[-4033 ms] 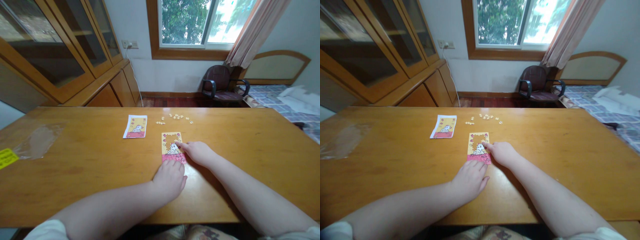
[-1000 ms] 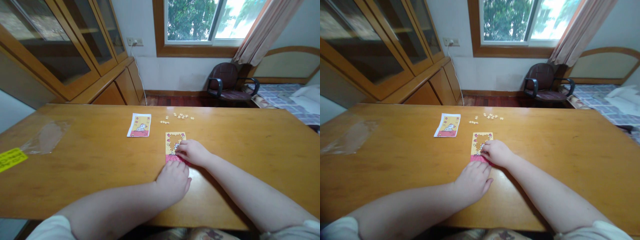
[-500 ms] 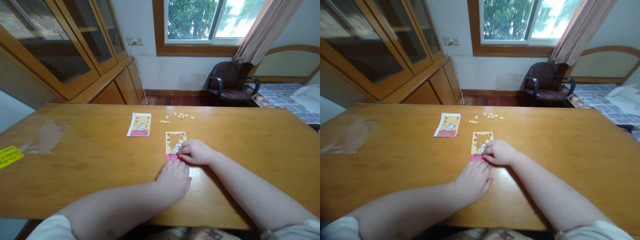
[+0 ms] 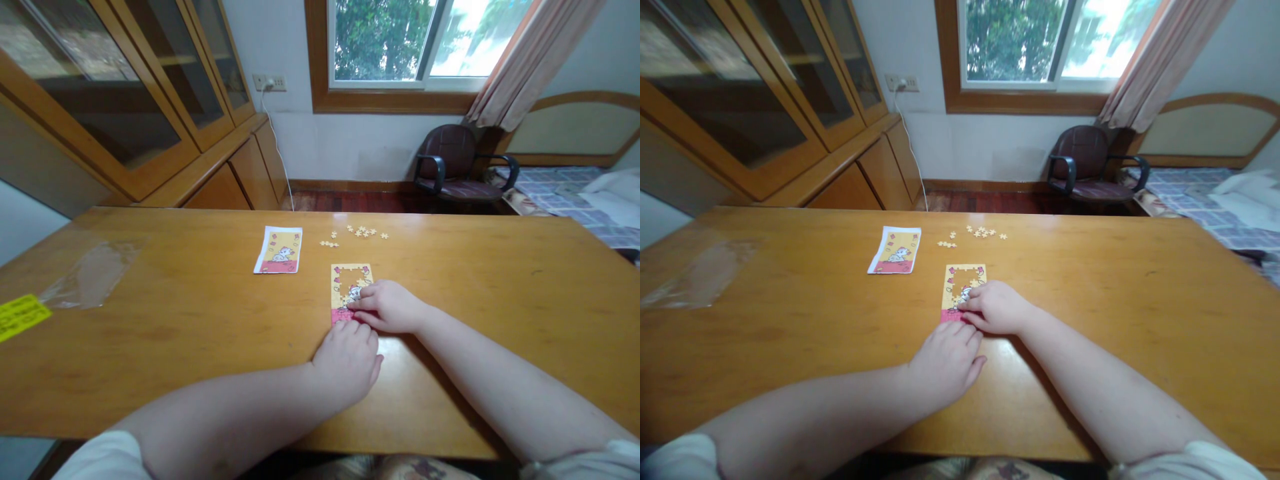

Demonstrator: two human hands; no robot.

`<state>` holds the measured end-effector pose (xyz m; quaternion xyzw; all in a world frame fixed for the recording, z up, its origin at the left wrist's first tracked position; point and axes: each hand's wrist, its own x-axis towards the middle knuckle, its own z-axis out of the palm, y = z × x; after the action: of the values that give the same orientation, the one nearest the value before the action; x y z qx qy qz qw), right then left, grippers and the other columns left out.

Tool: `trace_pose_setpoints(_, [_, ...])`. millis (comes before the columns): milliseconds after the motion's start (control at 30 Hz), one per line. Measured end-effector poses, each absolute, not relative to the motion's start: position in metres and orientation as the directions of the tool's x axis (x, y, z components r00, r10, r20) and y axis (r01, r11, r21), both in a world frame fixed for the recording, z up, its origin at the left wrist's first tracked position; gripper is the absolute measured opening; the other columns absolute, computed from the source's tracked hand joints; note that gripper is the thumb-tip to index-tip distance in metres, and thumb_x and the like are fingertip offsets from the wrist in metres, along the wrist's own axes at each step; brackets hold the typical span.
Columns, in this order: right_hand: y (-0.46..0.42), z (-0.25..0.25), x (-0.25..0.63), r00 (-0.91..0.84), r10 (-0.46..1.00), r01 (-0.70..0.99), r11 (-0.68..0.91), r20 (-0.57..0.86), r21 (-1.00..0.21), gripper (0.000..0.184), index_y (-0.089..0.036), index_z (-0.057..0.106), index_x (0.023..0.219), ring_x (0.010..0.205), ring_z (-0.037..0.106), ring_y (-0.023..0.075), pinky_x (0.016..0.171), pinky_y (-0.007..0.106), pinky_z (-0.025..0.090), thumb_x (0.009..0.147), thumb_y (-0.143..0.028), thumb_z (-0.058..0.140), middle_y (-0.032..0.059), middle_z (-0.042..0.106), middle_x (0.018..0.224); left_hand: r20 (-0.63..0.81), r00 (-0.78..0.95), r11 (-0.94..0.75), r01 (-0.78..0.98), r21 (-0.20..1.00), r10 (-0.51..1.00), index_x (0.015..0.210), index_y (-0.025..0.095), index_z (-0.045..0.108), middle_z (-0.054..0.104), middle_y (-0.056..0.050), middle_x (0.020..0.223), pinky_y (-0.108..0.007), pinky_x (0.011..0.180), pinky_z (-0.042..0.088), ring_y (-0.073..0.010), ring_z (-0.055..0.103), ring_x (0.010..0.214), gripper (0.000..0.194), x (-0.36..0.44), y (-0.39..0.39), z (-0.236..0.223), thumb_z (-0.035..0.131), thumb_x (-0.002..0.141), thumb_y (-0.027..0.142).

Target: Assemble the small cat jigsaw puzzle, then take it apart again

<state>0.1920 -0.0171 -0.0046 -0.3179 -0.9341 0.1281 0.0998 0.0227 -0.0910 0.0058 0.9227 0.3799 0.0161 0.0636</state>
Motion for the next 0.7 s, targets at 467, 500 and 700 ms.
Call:
trace_pose_setpoints(467, [-0.0190, -0.0087, 0.1856, -0.745, 0.663, 0.629, 0.735, 0.076, -0.252, 0.040, -0.021, 0.069, 0.113, 0.074, 0.063, 0.0162, 0.069, 0.027, 0.043, 0.096, -0.043, 0.041, 0.0067, 0.071, 0.086, -0.018, 0.718, -0.712, 0.692, 0.121, 0.696, 0.105, 0.010, 0.064, 0.067, -0.013, 0.098, -0.041, 0.084, 0.047, -0.0264, 0.058, 0.094, 0.035, 0.0230, -0.0910, 0.0046, 0.051, 0.089, 0.039])
trace_pose_setpoints(500, [-0.0190, -0.0088, 0.1854, -0.746, 0.662, 0.628, 0.737, 0.075, -0.250, 0.040, -0.021, 0.069, 0.113, 0.074, 0.063, 0.0163, 0.069, 0.028, 0.043, 0.096, -0.043, 0.041, 0.0066, 0.071, 0.086, -0.021, 0.716, -0.709, 0.694, 0.121, 0.697, 0.104, 0.010, 0.064, 0.067, -0.013, 0.098, -0.041, 0.083, 0.047, -0.0264, 0.058, 0.094, 0.035, 0.0231, -0.0911, 0.0046, 0.050, 0.089, 0.039])
trace_pose_setpoints(700, [-0.0198, -0.0074, 0.1838, -0.750, 0.656, 0.624, 0.743, 0.082, -0.241, 0.039, -0.021, 0.070, 0.112, 0.073, 0.063, 0.0162, 0.068, 0.028, 0.043, 0.096, -0.041, 0.041, 0.0058, 0.071, 0.085, -0.023, 0.715, -0.708, 0.696, 0.119, 0.699, 0.103, 0.011, 0.064, 0.066, -0.012, 0.097, -0.041, 0.084, 0.047, -0.0263, 0.057, 0.094, 0.034, 0.0234, -0.0911, 0.0034, 0.051, 0.088, 0.039])
